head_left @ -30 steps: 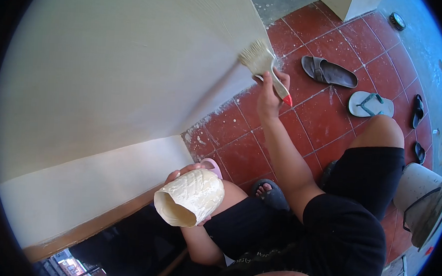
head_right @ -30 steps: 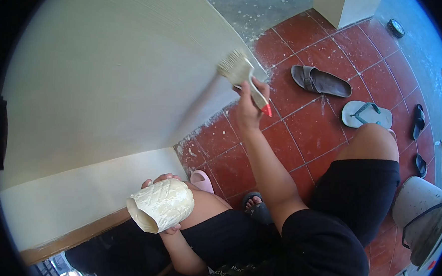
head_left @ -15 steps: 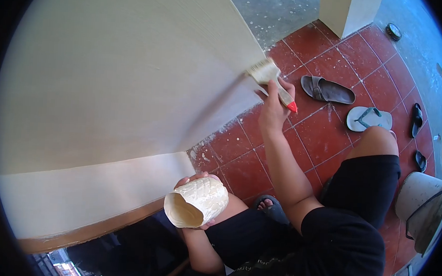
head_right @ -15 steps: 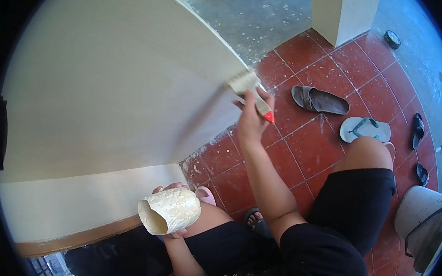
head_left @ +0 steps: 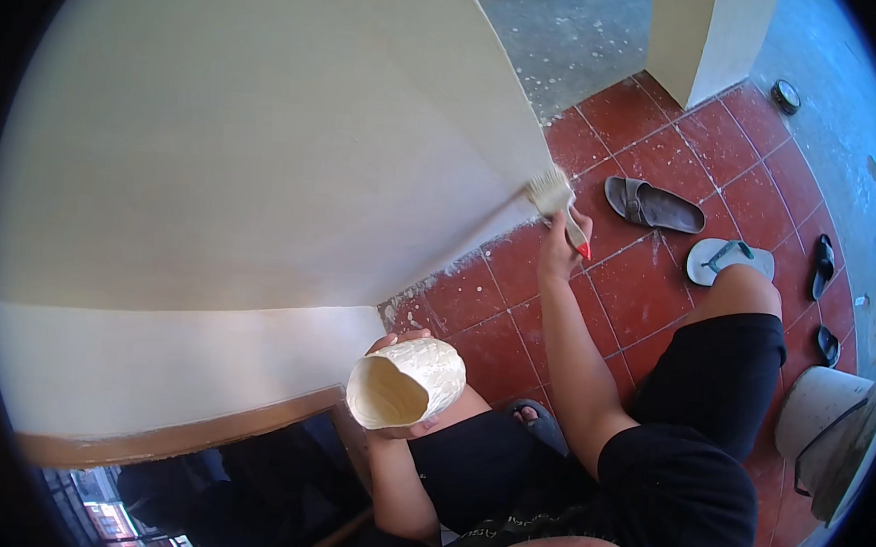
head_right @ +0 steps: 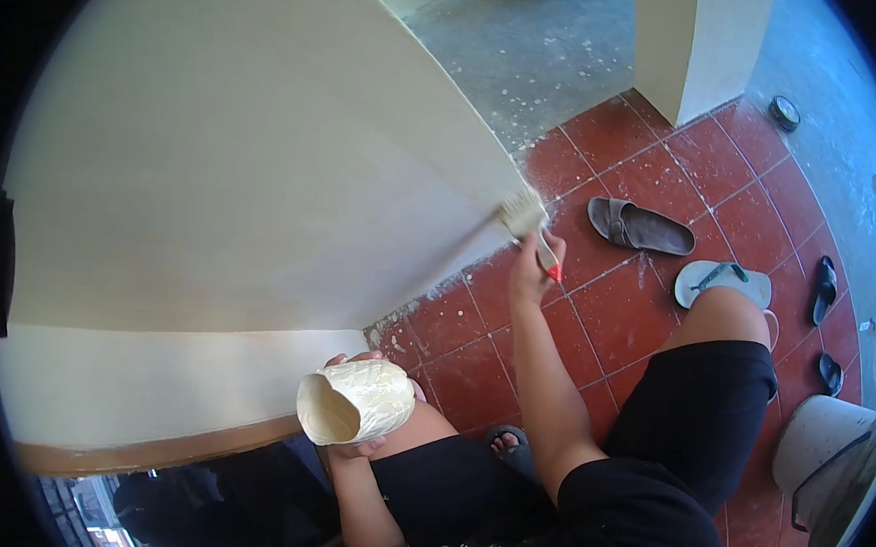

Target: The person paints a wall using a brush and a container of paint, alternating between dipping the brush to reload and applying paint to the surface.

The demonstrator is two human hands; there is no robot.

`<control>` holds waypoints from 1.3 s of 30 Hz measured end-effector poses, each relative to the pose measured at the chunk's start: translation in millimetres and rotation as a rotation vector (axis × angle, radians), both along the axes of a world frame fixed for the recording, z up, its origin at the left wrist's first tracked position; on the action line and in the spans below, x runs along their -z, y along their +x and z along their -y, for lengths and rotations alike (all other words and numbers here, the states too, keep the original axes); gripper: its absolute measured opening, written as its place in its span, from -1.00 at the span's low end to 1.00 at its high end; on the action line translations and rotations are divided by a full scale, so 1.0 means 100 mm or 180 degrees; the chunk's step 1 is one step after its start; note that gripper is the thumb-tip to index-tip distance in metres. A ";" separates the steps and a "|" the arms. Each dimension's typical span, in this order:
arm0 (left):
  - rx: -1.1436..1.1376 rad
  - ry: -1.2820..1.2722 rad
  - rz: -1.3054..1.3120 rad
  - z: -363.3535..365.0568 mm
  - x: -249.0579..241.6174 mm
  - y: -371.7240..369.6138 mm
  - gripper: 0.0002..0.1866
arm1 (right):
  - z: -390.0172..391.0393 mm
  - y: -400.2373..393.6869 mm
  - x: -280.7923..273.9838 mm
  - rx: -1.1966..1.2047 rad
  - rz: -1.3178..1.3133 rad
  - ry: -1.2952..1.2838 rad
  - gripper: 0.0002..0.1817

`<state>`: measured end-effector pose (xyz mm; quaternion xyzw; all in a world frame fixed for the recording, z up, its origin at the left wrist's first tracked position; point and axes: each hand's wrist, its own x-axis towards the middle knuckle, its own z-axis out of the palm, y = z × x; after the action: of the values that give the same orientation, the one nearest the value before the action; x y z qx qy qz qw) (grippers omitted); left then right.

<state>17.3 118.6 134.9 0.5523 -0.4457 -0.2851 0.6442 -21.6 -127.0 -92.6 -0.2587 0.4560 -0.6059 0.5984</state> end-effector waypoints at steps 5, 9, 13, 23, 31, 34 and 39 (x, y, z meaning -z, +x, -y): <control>0.0143 -0.0066 -0.0188 -0.01 0.06 0.11 0.04 | 0.05 0.10 -0.08 -0.0165 0.0265 0.0353 -0.80; 0.0070 0.0031 -0.0319 -0.01 0.20 0.22 0.03 | 0.04 0.15 -1.22 -0.0067 0.0659 -0.0293 -0.79; -0.0172 0.0186 -0.0342 -0.04 0.40 0.38 -0.16 | -0.07 0.18 -2.44 -0.0043 0.0781 -0.0924 -0.80; -0.0372 0.0307 -0.0834 0.11 0.34 0.49 -0.27 | -0.14 0.12 -2.17 -0.0482 0.0927 -0.1232 -0.75; -0.0343 0.0348 -0.0592 0.09 0.32 0.58 -0.37 | -0.14 0.02 -0.63 -0.0339 0.0360 -0.0079 -0.75; -0.0437 0.0262 -0.0649 0.10 0.29 0.57 -0.36 | -0.02 0.09 -1.20 -0.0391 0.0634 -0.0009 -0.76; -0.0585 0.0498 -0.0696 0.03 0.59 0.73 -0.27 | 0.08 0.06 -3.10 -0.0350 0.0804 -0.1208 -0.80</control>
<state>90.0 115.9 76.3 0.6049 -0.2970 -0.3172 0.6673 -15.8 -134.7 217.7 -0.3131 0.2405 -0.6748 0.6235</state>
